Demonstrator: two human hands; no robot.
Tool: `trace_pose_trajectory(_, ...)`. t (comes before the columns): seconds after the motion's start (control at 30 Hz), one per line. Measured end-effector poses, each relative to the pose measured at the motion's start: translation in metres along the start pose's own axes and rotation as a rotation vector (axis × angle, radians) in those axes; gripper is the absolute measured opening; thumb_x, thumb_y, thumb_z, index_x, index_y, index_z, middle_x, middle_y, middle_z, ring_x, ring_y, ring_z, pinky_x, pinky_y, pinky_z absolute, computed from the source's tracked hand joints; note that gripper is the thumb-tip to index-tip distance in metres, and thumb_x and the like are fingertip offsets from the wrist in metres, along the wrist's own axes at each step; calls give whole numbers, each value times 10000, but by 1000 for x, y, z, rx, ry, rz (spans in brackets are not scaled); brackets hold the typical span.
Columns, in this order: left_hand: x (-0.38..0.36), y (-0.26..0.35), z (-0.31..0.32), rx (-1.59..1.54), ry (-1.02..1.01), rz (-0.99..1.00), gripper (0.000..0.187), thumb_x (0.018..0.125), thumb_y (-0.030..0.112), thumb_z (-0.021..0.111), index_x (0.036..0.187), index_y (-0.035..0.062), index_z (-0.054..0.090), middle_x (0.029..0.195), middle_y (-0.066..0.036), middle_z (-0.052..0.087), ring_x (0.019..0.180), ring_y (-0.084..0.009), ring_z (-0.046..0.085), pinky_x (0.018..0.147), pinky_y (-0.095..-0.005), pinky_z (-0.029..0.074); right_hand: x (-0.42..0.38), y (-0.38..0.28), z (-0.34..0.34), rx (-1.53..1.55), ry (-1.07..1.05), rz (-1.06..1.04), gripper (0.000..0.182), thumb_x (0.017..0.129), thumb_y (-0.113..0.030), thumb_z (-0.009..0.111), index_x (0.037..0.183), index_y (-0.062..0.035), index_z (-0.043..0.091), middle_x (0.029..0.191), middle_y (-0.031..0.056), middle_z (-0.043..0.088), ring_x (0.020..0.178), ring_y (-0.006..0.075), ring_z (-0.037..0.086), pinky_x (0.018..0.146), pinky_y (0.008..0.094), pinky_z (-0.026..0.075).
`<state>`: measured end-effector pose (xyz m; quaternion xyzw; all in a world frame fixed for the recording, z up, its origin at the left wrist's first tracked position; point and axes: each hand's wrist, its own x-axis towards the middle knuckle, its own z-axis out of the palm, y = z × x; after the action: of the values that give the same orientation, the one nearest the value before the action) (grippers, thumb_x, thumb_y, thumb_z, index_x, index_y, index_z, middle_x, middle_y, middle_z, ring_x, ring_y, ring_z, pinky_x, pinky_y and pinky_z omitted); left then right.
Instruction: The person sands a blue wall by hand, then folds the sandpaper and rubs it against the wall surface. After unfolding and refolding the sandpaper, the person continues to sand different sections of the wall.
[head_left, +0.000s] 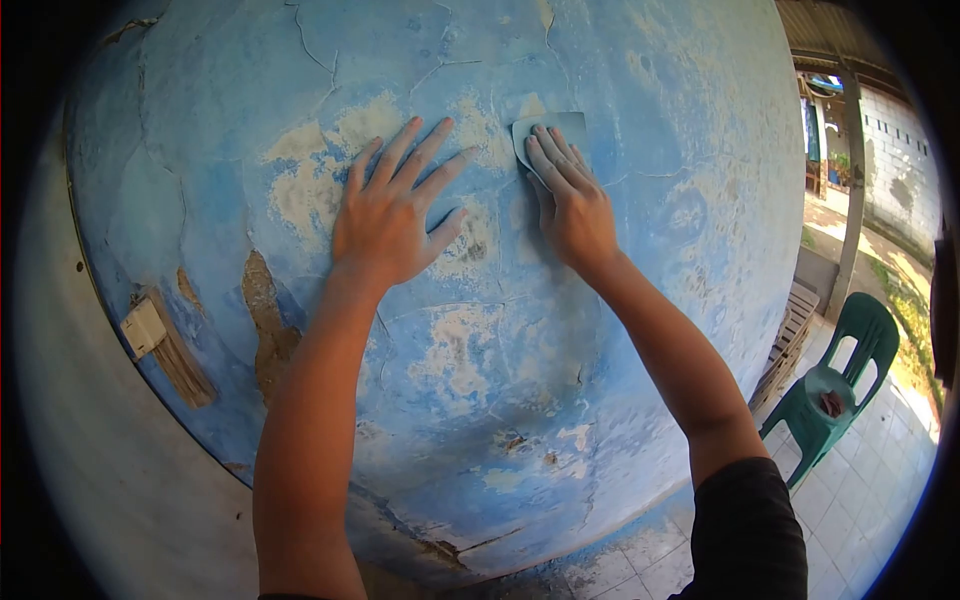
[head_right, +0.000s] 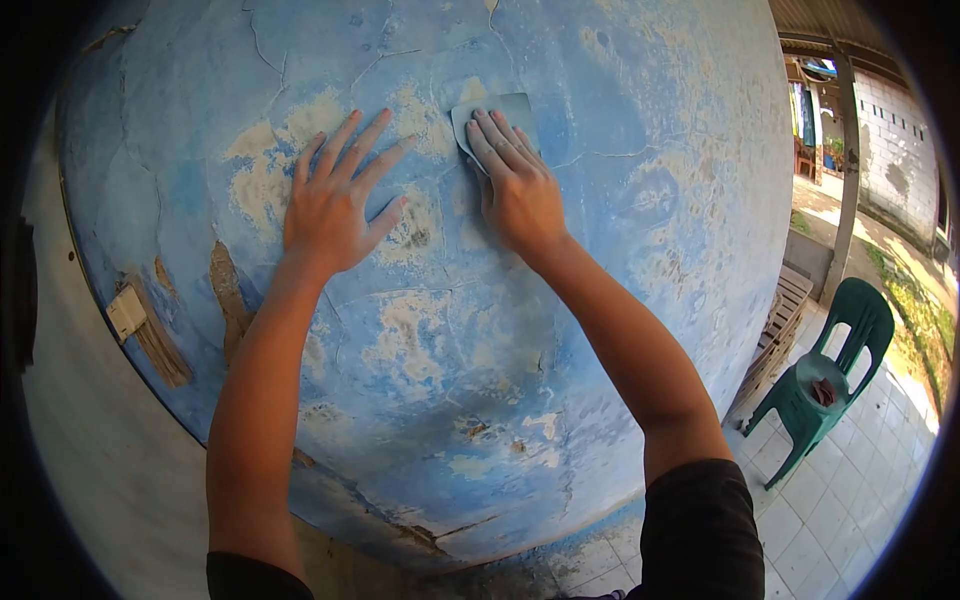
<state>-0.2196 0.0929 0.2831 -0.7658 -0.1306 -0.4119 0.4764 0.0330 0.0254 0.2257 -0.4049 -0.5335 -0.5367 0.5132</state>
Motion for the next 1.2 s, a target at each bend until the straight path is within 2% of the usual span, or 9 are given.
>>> trace_pose_trajectory(0.07, 0, -1, 0, 5, 15, 5, 661, 982, 459, 735, 1604, 375, 526, 1759, 47, 365, 1614, -245, 327, 1312, -540, 276, 18, 15, -4, -8, 23, -8, 351, 1060, -55, 615, 1397, -32, 706, 1517, 175, 636, 1456, 373, 557, 1206, 491, 487)
trace_pose_trajectory(0.13, 0, -1, 0, 0, 18, 6, 656, 983, 456, 736, 1601, 377, 530, 1757, 47, 370, 1611, -245, 333, 1310, -540, 281, 39, 29, -2, 7, 157, 190, 340, 1055, -56, 626, 1381, -14, 712, 1503, 192, 642, 1436, 387, 574, 1198, 493, 492)
trace_pose_trajectory(0.3, -1, -1, 1, -1, 41, 3, 636, 990, 447, 733, 1593, 382, 541, 1752, 48, 381, 1604, -244, 348, 1306, -541, 289, 5, -10, 10, 57, 91, -5, 356, 1039, -63, 657, 1389, -31, 715, 1473, 198, 663, 1421, 394, 589, 1200, 485, 491)
trace_pose_trajectory(0.4, -2, 0, 3, 11, 32, 8, 627, 997, 456, 723, 1592, 383, 541, 1753, 50, 378, 1605, -240, 346, 1307, -542, 289, 17, 21, -8, -4, 27, -73, 350, 1038, -58, 651, 1380, -24, 718, 1467, 193, 671, 1433, 389, 580, 1197, 485, 496)
trace_pose_trajectory(0.53, -2, -1, 3, 28, 37, 10, 640, 999, 466, 717, 1604, 387, 524, 1750, 53, 383, 1607, -236, 343, 1308, -534, 289, 25, 11, 5, -23, 148, 80, 358, 1032, -58, 644, 1377, 15, 706, 1481, 213, 655, 1437, 385, 582, 1191, 475, 507)
trace_pose_trajectory(0.67, -2, -2, 2, 24, 32, 5, 644, 1003, 464, 712, 1611, 392, 512, 1747, 56, 388, 1607, -236, 343, 1310, -528, 287, 0, 3, -6, -1, -85, -236, 403, 967, -38, 685, 1368, -21, 727, 1488, 189, 660, 1433, 353, 596, 1197, 467, 505)
trace_pose_trajectory(0.87, -4, -3, 2, 28, 39, 20, 650, 999, 435, 722, 1613, 384, 514, 1748, 52, 390, 1607, -238, 345, 1303, -524, 298, 30, 14, 5, 25, 97, 57, 418, 960, -33, 681, 1376, -37, 721, 1502, 182, 652, 1447, 338, 584, 1208, 453, 498)
trace_pose_trajectory(1.03, -6, -7, 1, 1, 49, 33, 638, 1000, 416, 726, 1605, 373, 528, 1748, 50, 391, 1603, -239, 353, 1298, -521, 308, 15, 16, -12, 40, -119, -252, 399, 979, -28, 663, 1375, -13, 715, 1476, 200, 666, 1431, 370, 594, 1214, 457, 491)
trace_pose_trajectory(1.2, -7, -6, 4, 9, 50, 25, 638, 993, 405, 738, 1597, 371, 538, 1748, 51, 391, 1602, -237, 354, 1295, -517, 315, 32, 26, 3, -74, 117, -6, 401, 1003, -5, 632, 1391, -57, 719, 1479, 153, 675, 1421, 325, 609, 1204, 450, 503)
